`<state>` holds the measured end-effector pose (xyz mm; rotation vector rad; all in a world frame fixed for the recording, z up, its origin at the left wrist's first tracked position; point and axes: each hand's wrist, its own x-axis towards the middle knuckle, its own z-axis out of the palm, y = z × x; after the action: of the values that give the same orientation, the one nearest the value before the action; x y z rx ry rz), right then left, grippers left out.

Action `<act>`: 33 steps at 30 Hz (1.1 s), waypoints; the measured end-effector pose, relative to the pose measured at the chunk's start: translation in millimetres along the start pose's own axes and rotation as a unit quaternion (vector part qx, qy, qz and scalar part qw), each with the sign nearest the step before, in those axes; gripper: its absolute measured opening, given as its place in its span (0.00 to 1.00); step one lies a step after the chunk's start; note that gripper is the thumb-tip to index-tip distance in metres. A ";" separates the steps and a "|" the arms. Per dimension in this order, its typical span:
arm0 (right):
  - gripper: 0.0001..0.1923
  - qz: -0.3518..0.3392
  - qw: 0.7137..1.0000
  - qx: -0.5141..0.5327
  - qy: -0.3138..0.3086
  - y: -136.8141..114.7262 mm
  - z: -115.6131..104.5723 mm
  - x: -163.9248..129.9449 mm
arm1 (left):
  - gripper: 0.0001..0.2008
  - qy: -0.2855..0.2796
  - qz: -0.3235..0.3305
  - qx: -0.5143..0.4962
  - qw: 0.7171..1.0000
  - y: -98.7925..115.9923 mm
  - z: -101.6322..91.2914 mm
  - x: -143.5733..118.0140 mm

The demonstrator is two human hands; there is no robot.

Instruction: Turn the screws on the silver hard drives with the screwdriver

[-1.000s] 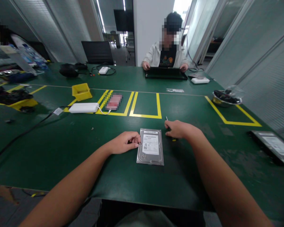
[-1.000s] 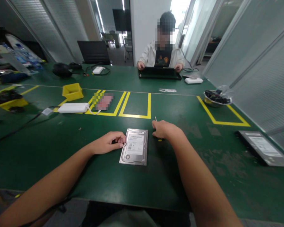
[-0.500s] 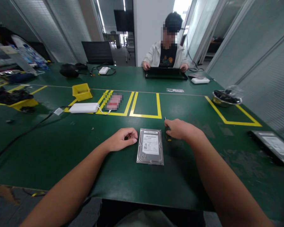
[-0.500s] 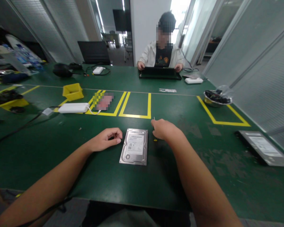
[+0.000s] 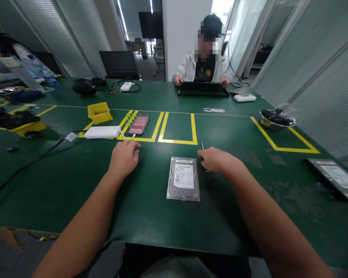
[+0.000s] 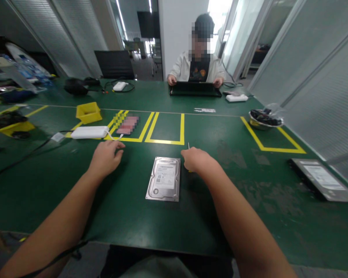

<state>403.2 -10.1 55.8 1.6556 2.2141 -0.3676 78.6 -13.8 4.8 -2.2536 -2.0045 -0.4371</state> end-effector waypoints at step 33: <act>0.20 0.064 0.997 -0.021 0.033 6.5 -8.0 -9.1 | 0.22 -0.226 -0.195 0.085 0.951 -65.9 -4.0 8.3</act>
<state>410.8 -12.9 66.9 1.7995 2.1335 -0.2356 14.0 1.8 3.1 -1.9808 -2.6002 0.2541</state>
